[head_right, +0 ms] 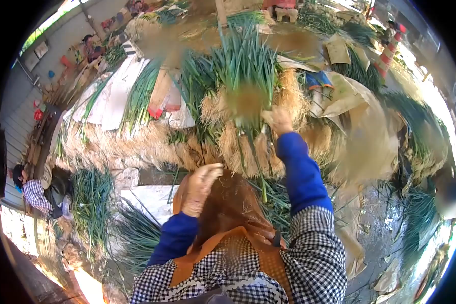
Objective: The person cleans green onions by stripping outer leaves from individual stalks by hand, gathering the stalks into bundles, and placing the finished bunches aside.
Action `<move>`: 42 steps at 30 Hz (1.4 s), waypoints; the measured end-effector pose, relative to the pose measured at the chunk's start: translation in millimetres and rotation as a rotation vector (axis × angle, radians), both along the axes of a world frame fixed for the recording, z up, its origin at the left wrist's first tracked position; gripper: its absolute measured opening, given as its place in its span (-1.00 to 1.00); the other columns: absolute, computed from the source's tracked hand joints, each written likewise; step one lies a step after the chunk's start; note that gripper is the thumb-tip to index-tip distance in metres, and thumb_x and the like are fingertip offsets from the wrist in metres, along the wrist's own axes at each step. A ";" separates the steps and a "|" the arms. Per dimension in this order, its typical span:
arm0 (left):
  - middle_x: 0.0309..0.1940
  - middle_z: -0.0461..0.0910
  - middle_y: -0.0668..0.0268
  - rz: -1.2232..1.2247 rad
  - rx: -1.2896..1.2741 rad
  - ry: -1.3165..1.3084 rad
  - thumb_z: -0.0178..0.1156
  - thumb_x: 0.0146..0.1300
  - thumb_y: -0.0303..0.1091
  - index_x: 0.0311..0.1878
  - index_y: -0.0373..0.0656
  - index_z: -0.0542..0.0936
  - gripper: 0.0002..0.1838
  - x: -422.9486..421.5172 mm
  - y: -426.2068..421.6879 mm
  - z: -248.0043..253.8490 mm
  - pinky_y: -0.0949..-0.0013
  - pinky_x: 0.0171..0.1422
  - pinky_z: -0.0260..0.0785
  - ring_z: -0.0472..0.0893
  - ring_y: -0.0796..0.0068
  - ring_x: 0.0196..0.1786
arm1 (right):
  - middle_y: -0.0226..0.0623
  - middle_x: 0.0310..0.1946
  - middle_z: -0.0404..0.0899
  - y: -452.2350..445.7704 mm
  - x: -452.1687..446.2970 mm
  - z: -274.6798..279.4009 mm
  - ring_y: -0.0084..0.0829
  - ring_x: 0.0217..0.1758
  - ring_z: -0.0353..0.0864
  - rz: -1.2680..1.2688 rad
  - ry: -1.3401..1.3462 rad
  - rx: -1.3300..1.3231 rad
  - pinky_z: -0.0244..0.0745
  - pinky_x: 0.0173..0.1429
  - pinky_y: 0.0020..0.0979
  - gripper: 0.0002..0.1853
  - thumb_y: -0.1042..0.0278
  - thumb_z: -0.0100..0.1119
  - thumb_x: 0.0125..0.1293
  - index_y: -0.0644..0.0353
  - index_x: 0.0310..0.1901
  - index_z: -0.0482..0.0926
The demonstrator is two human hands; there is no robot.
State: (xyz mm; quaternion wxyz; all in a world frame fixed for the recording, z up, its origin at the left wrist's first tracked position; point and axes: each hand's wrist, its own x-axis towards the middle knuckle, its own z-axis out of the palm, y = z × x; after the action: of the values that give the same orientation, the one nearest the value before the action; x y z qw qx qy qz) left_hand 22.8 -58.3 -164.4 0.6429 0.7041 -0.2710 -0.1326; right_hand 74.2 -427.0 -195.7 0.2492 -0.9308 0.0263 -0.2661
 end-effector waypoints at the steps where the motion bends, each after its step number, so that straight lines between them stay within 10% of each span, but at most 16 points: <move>1: -0.06 0.55 0.17 -0.120 -0.262 0.189 0.09 0.28 -0.14 0.17 -0.15 0.42 -0.55 -11.3 -26.3 -1.3 0.39 0.06 0.41 0.55 0.38 0.01 | -0.20 -0.12 0.57 -9.9 -20.6 -7.4 -0.14 0.01 0.49 0.170 -0.387 -0.340 0.34 0.10 -0.22 -0.71 0.53 0.03 0.19 0.00 -0.07 0.54; 5: 0.14 0.40 0.10 -0.529 -0.555 1.388 0.03 0.29 0.00 0.25 -0.12 0.27 -0.44 -49.3 -96.2 -5.9 0.23 0.06 0.46 0.49 0.12 0.12 | -0.39 -0.26 0.54 51.6 -114.0 35.0 -0.50 -0.24 0.46 0.126 0.228 1.003 0.34 -0.11 -0.38 -0.66 0.10 0.06 0.27 0.16 -0.08 0.55; 9: -0.25 0.58 0.13 -0.686 -0.474 1.373 0.06 0.31 -0.19 0.01 -0.21 0.43 -0.67 -80.3 -121.3 -42.4 0.54 -0.45 0.34 0.56 0.38 -0.33 | -0.23 -0.40 0.55 84.4 -155.0 14.3 -0.24 -0.30 0.51 0.115 0.250 0.755 0.38 -0.21 -0.32 -0.65 0.12 -0.03 0.31 0.21 -0.09 0.56; 11: -0.46 0.58 0.16 -0.452 -0.314 1.181 0.08 0.30 -0.25 -0.18 -0.18 0.45 -0.81 -81.3 -121.0 -54.5 0.55 -0.64 0.13 0.43 0.53 -0.63 | -0.19 -0.43 0.58 80.3 -172.0 -31.0 -0.19 -0.38 0.54 -0.180 0.259 -0.179 0.40 -0.33 -0.28 -0.66 0.15 -0.09 0.35 0.25 -0.17 0.56; 15: -0.57 0.56 0.21 -0.260 -0.276 0.983 0.03 0.33 -0.20 -0.16 -0.18 0.47 -0.77 -62.8 -107.5 -69.7 0.58 -0.71 0.07 0.37 0.58 -0.73 | -0.21 -0.58 0.56 88.8 -237.6 -14.1 -0.35 -0.49 0.54 -0.177 0.245 0.844 0.41 -0.39 -0.39 -0.68 0.13 -0.03 0.33 0.19 -0.33 0.61; 20: -0.68 0.37 0.42 -0.442 -0.266 0.844 -0.04 0.37 -0.12 -0.13 -0.21 0.47 -0.69 -71.5 -96.4 -37.4 0.63 -0.65 0.03 0.21 0.67 -0.72 | -0.21 -0.45 0.60 -8.9 -312.9 -51.8 -0.25 -0.38 0.61 -0.154 1.375 -0.460 0.48 -0.33 -0.34 -0.54 -0.12 0.05 0.20 0.19 -0.27 0.58; 23: -0.72 0.22 0.51 -0.418 -0.299 0.870 -0.05 0.38 -0.12 -0.19 -0.19 0.45 -0.70 -80.1 -101.0 -50.8 0.62 -0.67 -0.06 0.12 0.71 -0.73 | -0.25 -0.21 0.62 42.5 -234.6 16.2 -0.21 -0.26 0.64 -0.318 0.539 0.073 0.52 -0.14 -0.19 -0.54 -0.07 0.13 0.18 0.06 0.00 0.49; 26: -0.67 0.22 0.51 -0.436 -0.231 0.836 -0.05 0.38 -0.11 -0.22 -0.16 0.43 -0.71 -85.6 -99.9 -32.6 0.61 -0.61 -0.02 0.16 0.71 -0.67 | -0.17 0.00 0.52 72.0 -155.4 45.1 -0.17 -0.13 0.59 -0.261 0.087 -0.171 0.52 -0.08 -0.24 -0.54 0.09 0.10 0.20 0.14 0.08 0.41; 29: -0.62 0.24 0.51 -0.449 -0.266 0.832 -0.03 0.38 -0.16 -0.23 -0.14 0.42 -0.76 -86.4 -102.0 -42.4 0.60 -0.57 0.02 0.19 0.70 -0.62 | -0.20 -0.07 0.50 63.0 -117.4 16.7 -0.50 -0.36 0.52 0.003 0.446 -0.414 0.50 -0.39 -0.48 -0.60 0.22 0.02 0.27 0.22 0.09 0.38; 30: -0.63 0.25 0.50 -0.371 -0.322 0.816 -0.02 0.37 -0.15 -0.24 -0.15 0.42 -0.75 -86.5 -102.2 -45.9 0.61 -0.58 0.02 0.18 0.71 -0.62 | -0.29 -0.37 0.46 85.4 -126.1 47.3 -0.55 -0.56 0.39 0.135 0.739 -0.999 0.37 -0.61 -0.51 -0.74 0.34 -0.08 0.30 0.19 -0.01 0.41; 31: -0.63 0.26 0.48 -0.292 -0.380 0.802 -0.01 0.36 -0.13 -0.25 -0.15 0.43 -0.74 -83.8 -103.0 -49.1 0.62 -0.60 0.01 0.18 0.73 -0.63 | -0.39 -0.57 0.33 72.9 -143.3 1.3 -0.56 -0.71 0.25 0.283 -0.082 -0.704 0.22 -0.74 -0.55 -0.88 0.42 -0.13 0.30 0.14 -0.26 0.45; 33: -0.62 0.28 0.48 -0.263 -0.291 0.848 0.00 0.36 -0.20 -0.23 -0.16 0.42 -0.79 -79.6 -97.8 -53.2 0.62 -0.60 0.04 0.20 0.72 -0.63 | -0.43 -0.77 0.25 111.3 -197.9 33.2 -0.43 -0.77 0.32 0.457 0.524 -0.662 0.32 -0.67 -0.42 -0.84 0.35 -0.06 0.18 0.07 -0.55 0.38; 35: -0.64 0.27 0.50 -0.391 -0.141 0.854 -0.01 0.36 -0.28 -0.19 -0.19 0.41 -0.83 -90.0 -99.5 -49.4 0.62 -0.63 0.04 0.21 0.73 -0.66 | -0.32 -0.73 0.36 103.9 -254.9 12.9 -0.26 -0.65 0.48 0.459 0.296 -0.395 0.39 -0.57 -0.27 -0.82 0.30 -0.01 0.09 0.05 -0.63 0.41; 39: -0.69 0.24 0.54 -0.136 -0.104 0.585 -0.03 0.37 -0.35 -0.09 -0.22 0.42 -0.83 -81.4 -109.5 -84.2 0.62 -0.62 0.06 0.17 0.74 -0.69 | -0.25 -0.48 0.63 50.4 -323.8 -11.4 -0.24 -0.31 0.64 0.116 1.392 -0.448 0.47 -0.37 -0.20 -0.59 -0.06 -0.02 0.17 0.13 -0.46 0.65; 41: -0.62 0.44 0.43 -0.161 0.115 0.368 0.00 0.35 -0.32 -0.08 -0.22 0.46 -0.80 -76.5 -104.9 -66.4 0.55 -0.57 0.20 0.34 0.60 -0.67 | -0.28 -0.38 0.65 41.7 -302.7 0.3 -0.26 -0.28 0.64 0.236 1.291 -0.574 0.50 -0.35 -0.27 -0.56 -0.11 -0.01 0.22 0.12 -0.38 0.65; 42: -0.55 0.52 0.35 -0.068 0.212 0.081 0.03 0.33 -0.30 -0.10 -0.21 0.48 -0.79 -81.8 -104.6 -70.1 0.47 -0.53 0.27 0.45 0.49 -0.61 | -0.30 -0.35 0.65 39.8 -282.1 2.7 -0.29 -0.28 0.63 0.246 0.756 -0.604 0.50 -0.35 -0.31 -0.62 -0.06 0.03 0.23 0.10 -0.33 0.65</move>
State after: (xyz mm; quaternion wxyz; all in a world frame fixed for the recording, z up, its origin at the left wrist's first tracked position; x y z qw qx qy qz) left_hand -59.0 -162.9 -234.5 0.5702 0.7526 -0.2531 -0.2106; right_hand -207.9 -387.2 -193.0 -0.0287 -0.9890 -0.0733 0.1254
